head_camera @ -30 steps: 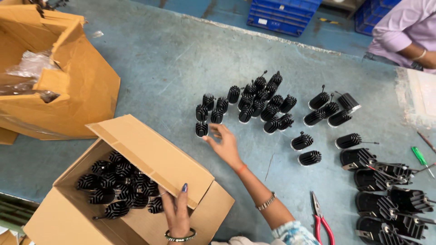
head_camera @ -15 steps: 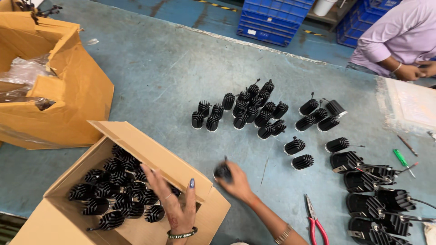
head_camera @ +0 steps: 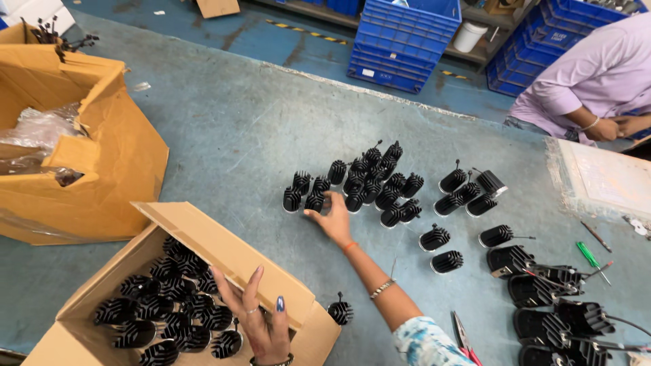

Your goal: The person picks up black cylindrical components with fins from a table and places them into a cardboard box. They arrange the components in rows inside the box and occasionally move components on the table to organize them.

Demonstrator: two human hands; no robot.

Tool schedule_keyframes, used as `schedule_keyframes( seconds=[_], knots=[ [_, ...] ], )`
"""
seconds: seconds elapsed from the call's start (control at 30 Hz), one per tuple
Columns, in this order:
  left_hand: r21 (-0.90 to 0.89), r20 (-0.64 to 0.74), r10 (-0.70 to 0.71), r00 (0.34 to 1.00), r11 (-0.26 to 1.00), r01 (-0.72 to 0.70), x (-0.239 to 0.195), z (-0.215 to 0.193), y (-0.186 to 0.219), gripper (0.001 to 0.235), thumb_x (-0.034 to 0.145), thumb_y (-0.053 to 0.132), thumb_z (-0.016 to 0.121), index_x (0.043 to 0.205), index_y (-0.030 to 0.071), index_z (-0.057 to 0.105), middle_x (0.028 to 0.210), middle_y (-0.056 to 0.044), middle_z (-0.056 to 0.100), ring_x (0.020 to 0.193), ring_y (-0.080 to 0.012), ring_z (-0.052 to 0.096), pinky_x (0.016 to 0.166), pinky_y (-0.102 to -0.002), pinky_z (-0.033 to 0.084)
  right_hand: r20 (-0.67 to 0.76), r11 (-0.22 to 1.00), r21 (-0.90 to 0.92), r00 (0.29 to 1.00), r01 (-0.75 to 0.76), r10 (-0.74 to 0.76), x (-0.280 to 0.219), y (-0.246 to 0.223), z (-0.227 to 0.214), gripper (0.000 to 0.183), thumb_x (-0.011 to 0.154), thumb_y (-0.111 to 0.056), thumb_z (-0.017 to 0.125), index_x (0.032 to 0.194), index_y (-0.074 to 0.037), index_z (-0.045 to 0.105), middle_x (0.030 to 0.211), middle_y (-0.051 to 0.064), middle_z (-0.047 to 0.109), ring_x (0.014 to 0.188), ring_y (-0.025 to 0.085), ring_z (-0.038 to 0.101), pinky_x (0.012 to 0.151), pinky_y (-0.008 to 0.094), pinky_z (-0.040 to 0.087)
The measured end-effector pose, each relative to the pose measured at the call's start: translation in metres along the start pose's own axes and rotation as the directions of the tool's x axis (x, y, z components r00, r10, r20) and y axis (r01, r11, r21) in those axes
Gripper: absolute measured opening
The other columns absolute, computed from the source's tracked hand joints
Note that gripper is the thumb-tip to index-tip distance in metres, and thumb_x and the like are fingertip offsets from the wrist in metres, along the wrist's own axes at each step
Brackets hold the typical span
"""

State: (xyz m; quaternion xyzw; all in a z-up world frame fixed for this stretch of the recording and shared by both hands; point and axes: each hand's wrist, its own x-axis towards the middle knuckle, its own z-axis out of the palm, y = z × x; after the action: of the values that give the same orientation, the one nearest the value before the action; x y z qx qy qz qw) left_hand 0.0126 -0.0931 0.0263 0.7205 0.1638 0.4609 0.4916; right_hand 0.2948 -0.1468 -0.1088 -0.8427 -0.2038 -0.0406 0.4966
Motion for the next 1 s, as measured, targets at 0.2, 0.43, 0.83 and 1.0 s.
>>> schedule_keyframes(
  seconds=[0.2,0.43,0.83,1.0],
  knots=[
    [-0.028,0.004,0.042,0.999,0.999,-0.042,-0.003,-0.001,-0.011,0.055,0.094,0.022,0.057,0.146,0.004,0.05,0.173,-0.026,-0.001,0.162,-0.0499,0.007,0.128,-0.056,0.024,0.016,0.997,-0.073,1.0,-0.015,0.016,-0.03,-0.001,-0.005,0.06,0.067,-0.033,0.09,0.114,-0.004,0.064,0.1,0.012,0.072,0.086,0.024,0.073,0.078,0.037,0.058],
    [-0.02,0.002,0.027,1.0,0.999,-0.027,-0.002,0.0,-0.013,0.056,0.093,0.027,0.057,0.145,0.007,0.052,0.173,-0.027,0.001,0.162,-0.0488,0.011,0.127,-0.056,0.026,0.515,0.998,-0.04,0.857,0.056,-0.027,-0.115,-0.02,-0.097,0.068,0.066,-0.026,0.088,0.125,-0.007,0.061,0.116,0.013,0.067,0.103,0.027,0.069,0.089,0.038,0.057],
    [0.012,-0.049,0.076,0.996,0.997,-0.076,-0.004,0.0,-0.032,0.051,0.09,0.031,0.055,0.133,0.005,0.061,0.172,-0.029,0.008,0.16,-0.0531,0.019,0.125,-0.058,0.036,-0.062,0.941,-0.125,0.944,0.316,-0.325,0.052,0.051,0.01,0.095,0.067,-0.03,0.095,0.14,0.008,0.047,0.134,0.028,0.056,0.123,0.039,0.056,0.101,0.046,0.048],
    [0.015,-0.128,0.125,0.984,0.992,-0.124,-0.006,0.008,-0.047,0.053,0.093,0.037,0.055,0.13,0.001,0.062,0.173,-0.027,0.008,0.162,-0.0529,0.019,0.127,-0.061,0.036,0.009,0.998,-0.054,1.0,-0.017,0.017,0.054,0.048,0.019,0.061,0.068,-0.034,0.089,0.113,0.0,0.067,0.105,0.018,0.073,0.097,0.032,0.072,0.086,0.041,0.056]
  ],
)
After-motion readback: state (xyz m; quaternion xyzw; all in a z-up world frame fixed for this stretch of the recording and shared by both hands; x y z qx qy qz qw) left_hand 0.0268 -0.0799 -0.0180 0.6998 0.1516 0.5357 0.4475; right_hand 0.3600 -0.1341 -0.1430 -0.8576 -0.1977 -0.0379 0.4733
